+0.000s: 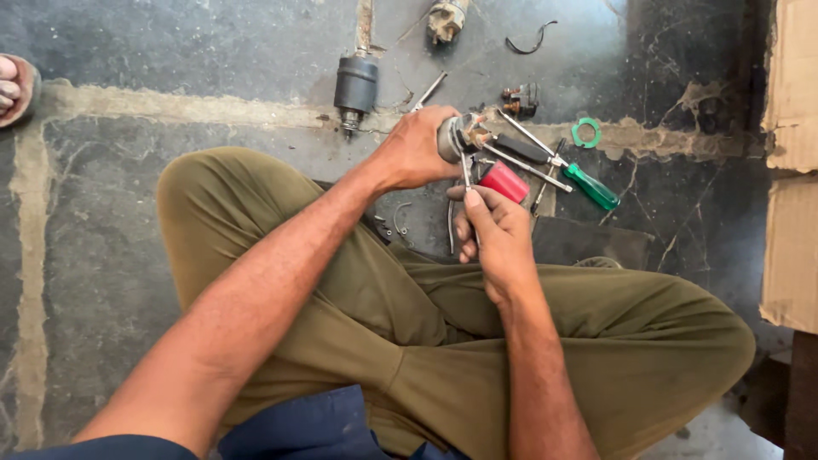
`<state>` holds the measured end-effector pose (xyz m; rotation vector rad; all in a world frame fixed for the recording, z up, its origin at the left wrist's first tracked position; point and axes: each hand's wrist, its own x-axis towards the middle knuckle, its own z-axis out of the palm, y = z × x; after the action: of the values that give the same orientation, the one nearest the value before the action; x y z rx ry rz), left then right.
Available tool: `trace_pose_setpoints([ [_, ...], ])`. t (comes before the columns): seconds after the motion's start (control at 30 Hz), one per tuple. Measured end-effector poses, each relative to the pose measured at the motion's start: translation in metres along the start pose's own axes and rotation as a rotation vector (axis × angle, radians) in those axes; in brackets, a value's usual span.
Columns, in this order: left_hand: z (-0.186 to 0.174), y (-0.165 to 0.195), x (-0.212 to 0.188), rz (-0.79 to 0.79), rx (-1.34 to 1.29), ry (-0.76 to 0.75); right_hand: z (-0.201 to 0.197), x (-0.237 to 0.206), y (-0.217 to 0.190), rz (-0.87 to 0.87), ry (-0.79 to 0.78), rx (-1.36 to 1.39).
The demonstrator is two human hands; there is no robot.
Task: The person sits on the floor and uses pliers to repeatedly pull and adjust wires on a small cylindrical electrical component. Various tools and parts are scattered on the floor around them. The person continues this repetitive pulling action throughout the clip.
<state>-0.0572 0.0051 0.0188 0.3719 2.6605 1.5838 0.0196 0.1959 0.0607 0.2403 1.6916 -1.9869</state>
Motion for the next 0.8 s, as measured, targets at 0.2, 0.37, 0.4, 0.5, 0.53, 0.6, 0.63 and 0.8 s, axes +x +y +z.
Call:
trace_pose_setpoints([
  [0.2,-0.005,0.012,-0.001,-0.091,0.046,-0.055,-0.005,-0.001,-0.002,0.064,-0.005,0.004],
  [0.37,0.000,0.015,-0.001,-0.130,0.238,-0.025,0.000,0.005,0.010,0.114,0.057,0.141],
  [0.4,0.000,0.014,-0.001,-0.123,0.277,-0.030,0.002,0.006,0.013,0.116,0.062,0.187],
  [0.5,0.003,0.009,-0.003,-0.066,0.386,-0.005,0.011,0.006,0.021,0.128,0.075,0.323],
  [0.53,0.004,0.007,-0.004,-0.017,0.414,0.026,0.014,0.006,0.023,0.131,0.086,0.368],
  [0.6,0.006,0.006,-0.007,0.040,0.445,0.070,0.018,0.005,0.026,0.134,0.100,0.444],
  [0.63,0.007,0.006,-0.008,0.046,0.447,0.084,0.020,0.003,0.028,0.135,0.105,0.473],
  [0.8,0.013,0.010,-0.011,0.097,0.476,0.177,0.022,0.002,0.035,0.144,0.142,0.517],
])
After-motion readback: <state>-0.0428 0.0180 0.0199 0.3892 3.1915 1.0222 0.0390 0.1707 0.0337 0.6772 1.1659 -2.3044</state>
